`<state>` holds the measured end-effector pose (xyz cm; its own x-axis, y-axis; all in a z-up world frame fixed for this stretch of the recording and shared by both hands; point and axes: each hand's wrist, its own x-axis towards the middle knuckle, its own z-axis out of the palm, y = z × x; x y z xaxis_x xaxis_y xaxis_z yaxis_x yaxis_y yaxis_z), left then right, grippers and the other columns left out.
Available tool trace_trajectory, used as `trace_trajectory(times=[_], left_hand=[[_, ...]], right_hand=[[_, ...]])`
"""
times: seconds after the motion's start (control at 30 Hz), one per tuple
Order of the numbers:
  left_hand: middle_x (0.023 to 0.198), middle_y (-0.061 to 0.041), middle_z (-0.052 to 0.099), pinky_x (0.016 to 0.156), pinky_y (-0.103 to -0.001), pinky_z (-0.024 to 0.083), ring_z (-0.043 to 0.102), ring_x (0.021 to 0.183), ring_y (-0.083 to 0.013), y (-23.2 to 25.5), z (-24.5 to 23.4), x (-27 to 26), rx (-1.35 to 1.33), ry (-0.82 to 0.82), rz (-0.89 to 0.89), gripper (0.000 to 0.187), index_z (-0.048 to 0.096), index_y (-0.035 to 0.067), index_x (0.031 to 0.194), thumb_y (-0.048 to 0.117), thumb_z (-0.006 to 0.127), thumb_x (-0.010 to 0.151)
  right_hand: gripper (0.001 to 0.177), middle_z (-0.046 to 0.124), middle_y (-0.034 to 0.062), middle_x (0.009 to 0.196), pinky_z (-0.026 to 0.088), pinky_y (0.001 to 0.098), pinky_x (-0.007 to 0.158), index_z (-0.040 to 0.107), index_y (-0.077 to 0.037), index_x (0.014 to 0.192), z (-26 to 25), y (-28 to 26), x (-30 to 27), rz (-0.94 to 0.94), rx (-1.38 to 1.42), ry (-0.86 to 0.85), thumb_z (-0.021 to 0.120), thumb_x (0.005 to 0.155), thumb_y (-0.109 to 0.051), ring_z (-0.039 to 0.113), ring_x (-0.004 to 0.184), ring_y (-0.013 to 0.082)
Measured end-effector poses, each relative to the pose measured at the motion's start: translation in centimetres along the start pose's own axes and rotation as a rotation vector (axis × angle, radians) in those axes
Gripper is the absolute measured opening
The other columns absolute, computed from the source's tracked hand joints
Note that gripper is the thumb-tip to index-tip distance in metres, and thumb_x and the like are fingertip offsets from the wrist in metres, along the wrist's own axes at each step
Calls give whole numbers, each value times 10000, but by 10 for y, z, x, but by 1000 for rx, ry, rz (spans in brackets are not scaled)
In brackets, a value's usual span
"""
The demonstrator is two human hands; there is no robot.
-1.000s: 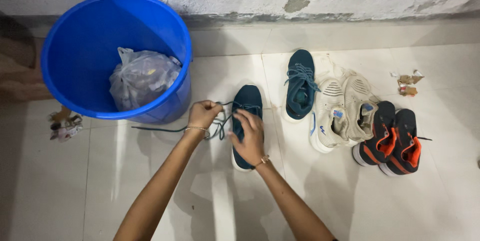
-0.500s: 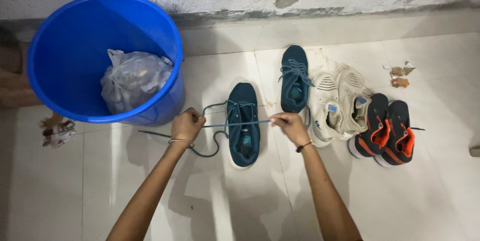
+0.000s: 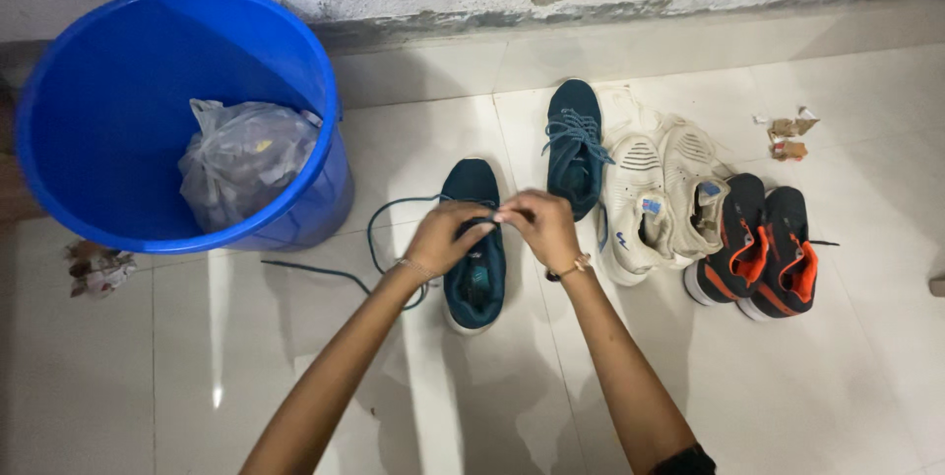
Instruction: The person threads a blue shoelace through the eyelets of a teal shoe and ties it. They then repeat the process on the second teal shoe, lacing and tying it as well.
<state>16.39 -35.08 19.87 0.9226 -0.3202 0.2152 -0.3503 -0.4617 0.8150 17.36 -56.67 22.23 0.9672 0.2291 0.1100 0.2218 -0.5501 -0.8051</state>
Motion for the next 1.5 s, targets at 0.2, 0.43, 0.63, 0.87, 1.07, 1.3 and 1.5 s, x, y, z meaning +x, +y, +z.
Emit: trace_trajectory(times=[0.2, 0.43, 0.63, 0.87, 1.07, 1.3, 1.5], left_hand=[[867, -71, 803, 732, -236, 576, 757, 793, -111, 1, 13, 21, -451, -55, -310, 228, 780, 14, 1045, 208, 699, 957], [876, -85, 801, 672, -279, 635, 760, 760, -137, -32, 24, 15, -463, 39, -529, 175, 793, 69, 1022, 172, 719, 902], [933, -153, 761, 815, -402, 583, 739, 856, -332, -61, 54, 13, 92, 197, -248, 113, 823, 88, 911, 119, 762, 821], [1072, -118, 635, 857, -423, 547, 649, 1001, -313, -53, 90, 12, 172, 259, -492, 88, 835, 150, 870, 159, 796, 791], [1003, -82, 583, 825, -424, 538, 584, 989, -292, -35, 98, 20, 302, 265, -445, 94, 834, 168, 842, 167, 810, 751], [1007, -84, 586, 801, -450, 508, 570, 989, -311, -39, 108, 23, 505, 275, -282, 61, 807, 115, 792, 155, 761, 790], [967, -82, 578, 834, -440, 481, 553, 956, -310, -52, 109, 16, 444, 323, -194, 67, 801, 113, 815, 125, 736, 806]], right_hand=[[79, 760, 83, 903, 567, 300, 690, 776, -54, 936, -1, -22, 21, -173, 31, 4, 742, 866, -41, 735, 772, 190], [132, 742, 95, 850, 564, 298, 653, 726, -21, 879, 23, 1, 16, -94, -58, 60, 811, 813, -97, 723, 713, 201], [444, 696, 240, 826, 552, 427, 666, 722, 72, 830, 77, 53, 8, 14, -445, 186, 934, 586, -233, 692, 749, 393], [235, 768, 163, 899, 571, 335, 722, 772, 5, 1032, 98, 125, -5, 304, -30, 255, 742, 822, -96, 743, 763, 268], [213, 790, 110, 856, 546, 286, 708, 790, 2, 1034, 91, 150, -2, 428, 205, 195, 741, 836, -60, 697, 735, 151], [219, 792, 106, 873, 552, 274, 722, 786, 5, 1012, 87, 150, -2, 309, 225, 189, 759, 803, -54, 710, 750, 140], [264, 783, 134, 886, 566, 291, 704, 772, 18, 1036, 92, 136, -2, 249, 125, 205, 787, 791, -80, 714, 721, 159]])
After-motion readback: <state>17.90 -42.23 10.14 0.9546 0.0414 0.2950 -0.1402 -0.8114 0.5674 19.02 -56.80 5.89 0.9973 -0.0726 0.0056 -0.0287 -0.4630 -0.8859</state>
